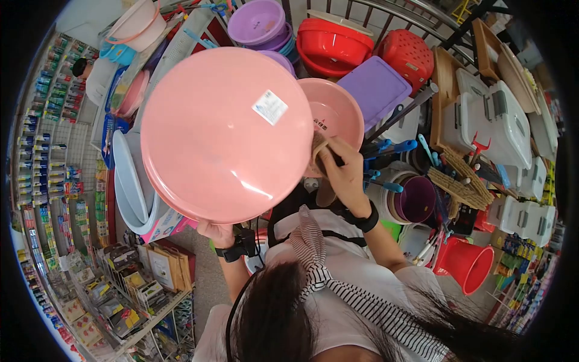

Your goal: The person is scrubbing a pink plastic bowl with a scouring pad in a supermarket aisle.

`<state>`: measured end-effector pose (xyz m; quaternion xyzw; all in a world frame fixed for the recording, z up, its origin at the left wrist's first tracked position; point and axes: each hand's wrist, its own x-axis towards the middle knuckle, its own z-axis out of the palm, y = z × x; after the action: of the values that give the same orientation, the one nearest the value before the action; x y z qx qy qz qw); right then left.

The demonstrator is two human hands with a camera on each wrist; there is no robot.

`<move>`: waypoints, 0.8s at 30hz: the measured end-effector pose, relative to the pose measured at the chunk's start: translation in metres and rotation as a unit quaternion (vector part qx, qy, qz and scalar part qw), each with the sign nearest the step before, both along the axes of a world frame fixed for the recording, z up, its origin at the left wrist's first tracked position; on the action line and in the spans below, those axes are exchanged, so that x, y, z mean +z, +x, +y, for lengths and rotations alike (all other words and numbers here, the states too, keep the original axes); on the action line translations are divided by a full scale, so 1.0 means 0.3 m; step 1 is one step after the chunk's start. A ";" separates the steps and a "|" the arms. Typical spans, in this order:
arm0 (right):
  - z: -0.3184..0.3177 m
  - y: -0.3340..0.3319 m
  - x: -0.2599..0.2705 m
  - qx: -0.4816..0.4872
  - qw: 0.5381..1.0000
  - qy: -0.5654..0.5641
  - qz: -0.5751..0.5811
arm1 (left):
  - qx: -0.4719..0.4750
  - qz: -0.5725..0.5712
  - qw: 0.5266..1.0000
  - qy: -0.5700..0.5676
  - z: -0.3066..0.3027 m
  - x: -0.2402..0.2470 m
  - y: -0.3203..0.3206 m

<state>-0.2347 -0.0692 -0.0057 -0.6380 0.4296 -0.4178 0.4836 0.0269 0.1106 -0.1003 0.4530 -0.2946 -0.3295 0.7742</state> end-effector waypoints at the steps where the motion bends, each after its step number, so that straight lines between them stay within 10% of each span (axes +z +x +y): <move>1: 0.015 0.015 -0.004 -0.014 0.999 -0.036 0.001 | -0.099 0.311 0.932 -0.159 -0.012 0.023 -0.004; 24: 0.133 0.116 0.063 0.001 0.921 -0.386 0.044 | 0.017 0.110 0.994 0.006 -0.108 0.254 -0.139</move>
<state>-0.2000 -0.0292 0.0130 -0.7934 0.2550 -0.5224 0.1805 -0.0150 0.0782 -0.0243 0.4234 -0.1981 -0.3655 0.8049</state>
